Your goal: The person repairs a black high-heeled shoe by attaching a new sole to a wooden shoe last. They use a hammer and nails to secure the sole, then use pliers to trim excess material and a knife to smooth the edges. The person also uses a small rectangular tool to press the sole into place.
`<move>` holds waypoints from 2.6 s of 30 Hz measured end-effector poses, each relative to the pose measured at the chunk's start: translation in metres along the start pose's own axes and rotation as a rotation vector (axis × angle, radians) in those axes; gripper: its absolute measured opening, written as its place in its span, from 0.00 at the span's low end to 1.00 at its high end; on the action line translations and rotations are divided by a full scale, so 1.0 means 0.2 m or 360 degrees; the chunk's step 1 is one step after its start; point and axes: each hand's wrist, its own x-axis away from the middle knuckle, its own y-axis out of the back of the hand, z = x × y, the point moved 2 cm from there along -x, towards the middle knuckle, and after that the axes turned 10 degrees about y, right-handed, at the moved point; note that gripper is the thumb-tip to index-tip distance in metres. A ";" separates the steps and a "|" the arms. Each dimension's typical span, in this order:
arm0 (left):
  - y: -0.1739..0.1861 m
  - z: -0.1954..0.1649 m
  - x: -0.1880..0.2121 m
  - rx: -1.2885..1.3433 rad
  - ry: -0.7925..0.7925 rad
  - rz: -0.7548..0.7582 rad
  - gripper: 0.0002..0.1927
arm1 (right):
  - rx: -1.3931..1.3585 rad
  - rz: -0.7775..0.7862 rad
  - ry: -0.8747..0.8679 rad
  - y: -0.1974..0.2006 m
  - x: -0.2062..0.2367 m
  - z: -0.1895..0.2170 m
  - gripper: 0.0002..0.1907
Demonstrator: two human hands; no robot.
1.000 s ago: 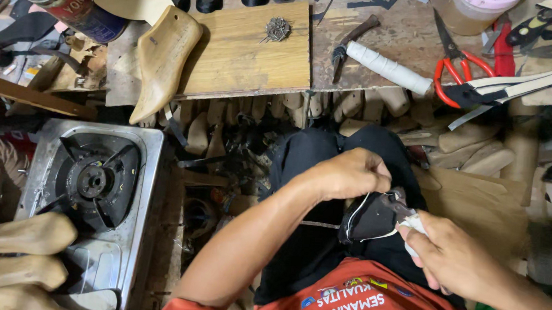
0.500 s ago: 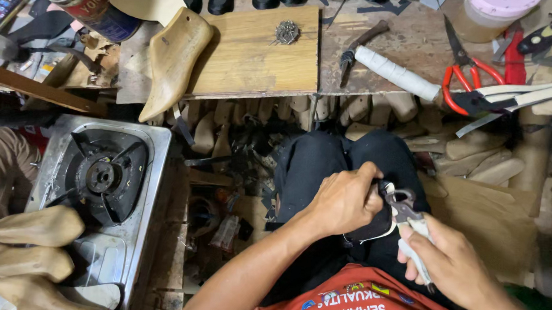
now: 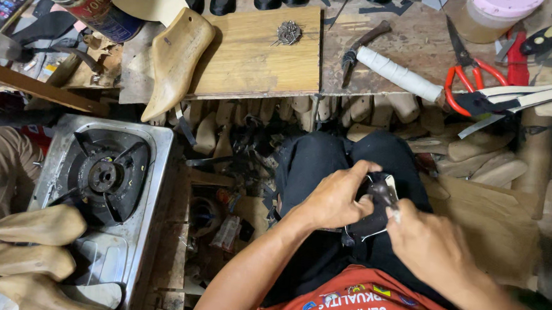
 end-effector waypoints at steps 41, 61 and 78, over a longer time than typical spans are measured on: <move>0.09 -0.09 -0.01 0.2269 -0.0306 -0.0339 0.32 | -0.2620 -0.0638 -0.0762 -0.70 0.32 -0.52 0.24; -0.33 0.36 0.32 0.2329 0.0084 0.0100 0.17 | -0.2276 -0.0074 -0.0275 -0.39 0.07 -0.40 0.28; -0.34 0.28 0.29 0.2512 0.0204 0.0177 0.19 | -0.2370 -0.0320 -0.0191 -0.44 0.06 -0.57 0.11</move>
